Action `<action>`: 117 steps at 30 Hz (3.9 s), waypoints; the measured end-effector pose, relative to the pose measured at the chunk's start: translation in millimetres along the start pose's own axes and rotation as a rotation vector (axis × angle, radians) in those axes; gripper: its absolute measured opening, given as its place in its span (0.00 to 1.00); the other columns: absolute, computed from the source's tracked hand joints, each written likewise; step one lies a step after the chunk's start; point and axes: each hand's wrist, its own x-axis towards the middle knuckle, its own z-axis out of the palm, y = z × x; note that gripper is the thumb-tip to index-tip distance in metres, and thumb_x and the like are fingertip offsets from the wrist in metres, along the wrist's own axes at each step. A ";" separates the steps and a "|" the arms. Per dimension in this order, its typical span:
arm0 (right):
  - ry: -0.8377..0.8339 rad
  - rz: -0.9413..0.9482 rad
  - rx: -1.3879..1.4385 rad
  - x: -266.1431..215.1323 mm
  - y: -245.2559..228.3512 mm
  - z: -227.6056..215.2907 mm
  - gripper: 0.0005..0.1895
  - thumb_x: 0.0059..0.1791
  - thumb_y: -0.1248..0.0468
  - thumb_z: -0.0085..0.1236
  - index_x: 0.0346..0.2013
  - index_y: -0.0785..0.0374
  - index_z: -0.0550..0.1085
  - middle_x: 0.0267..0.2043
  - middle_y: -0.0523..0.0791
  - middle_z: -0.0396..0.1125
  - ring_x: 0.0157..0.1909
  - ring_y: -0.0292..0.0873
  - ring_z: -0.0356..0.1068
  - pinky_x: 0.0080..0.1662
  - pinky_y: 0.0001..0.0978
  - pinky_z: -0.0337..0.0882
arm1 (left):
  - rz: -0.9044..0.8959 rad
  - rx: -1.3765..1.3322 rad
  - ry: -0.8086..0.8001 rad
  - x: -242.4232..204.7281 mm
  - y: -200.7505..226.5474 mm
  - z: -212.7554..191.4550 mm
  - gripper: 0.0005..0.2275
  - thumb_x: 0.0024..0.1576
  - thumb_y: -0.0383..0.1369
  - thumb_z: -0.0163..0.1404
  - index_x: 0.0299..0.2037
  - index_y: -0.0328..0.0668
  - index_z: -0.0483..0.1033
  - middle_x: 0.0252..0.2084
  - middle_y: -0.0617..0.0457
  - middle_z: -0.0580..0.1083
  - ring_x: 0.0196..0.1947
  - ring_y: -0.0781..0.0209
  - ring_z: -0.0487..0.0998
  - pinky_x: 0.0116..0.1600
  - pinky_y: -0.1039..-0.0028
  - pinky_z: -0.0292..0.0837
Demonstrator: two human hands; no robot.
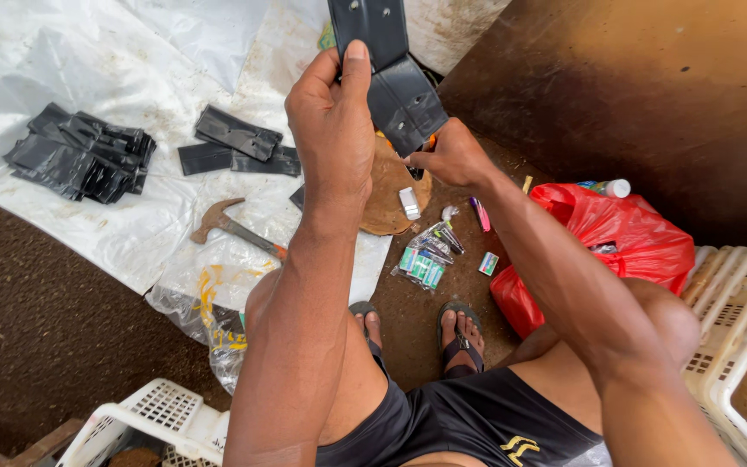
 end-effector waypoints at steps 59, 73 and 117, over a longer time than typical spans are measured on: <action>0.162 -0.276 1.191 -173.4 -27.3 -69.7 0.29 0.56 0.59 0.58 0.67 0.69 0.60 0.53 0.47 0.69 0.50 0.39 0.72 0.53 0.33 0.74 | -0.226 0.092 -0.363 -55.2 -9.1 77.3 0.17 0.52 0.16 0.61 0.51 0.31 0.73 0.43 0.46 0.80 0.43 0.62 0.84 0.48 0.75 0.85; 0.002 -0.254 1.298 -170.8 -10.3 -70.4 0.24 0.56 0.58 0.62 0.61 0.70 0.68 0.52 0.48 0.71 0.50 0.41 0.73 0.54 0.37 0.74 | -0.262 0.020 -0.365 -58.0 -12.4 81.1 0.19 0.50 0.15 0.61 0.52 0.30 0.73 0.43 0.46 0.80 0.42 0.62 0.84 0.48 0.73 0.84; 0.176 -0.252 1.228 -165.4 -7.7 -67.2 0.14 0.56 0.63 0.60 0.51 0.71 0.73 0.46 0.47 0.71 0.44 0.39 0.70 0.46 0.33 0.72 | -0.296 0.017 -0.402 -65.1 -15.5 84.9 0.20 0.50 0.16 0.61 0.52 0.31 0.73 0.44 0.47 0.80 0.44 0.63 0.84 0.51 0.73 0.83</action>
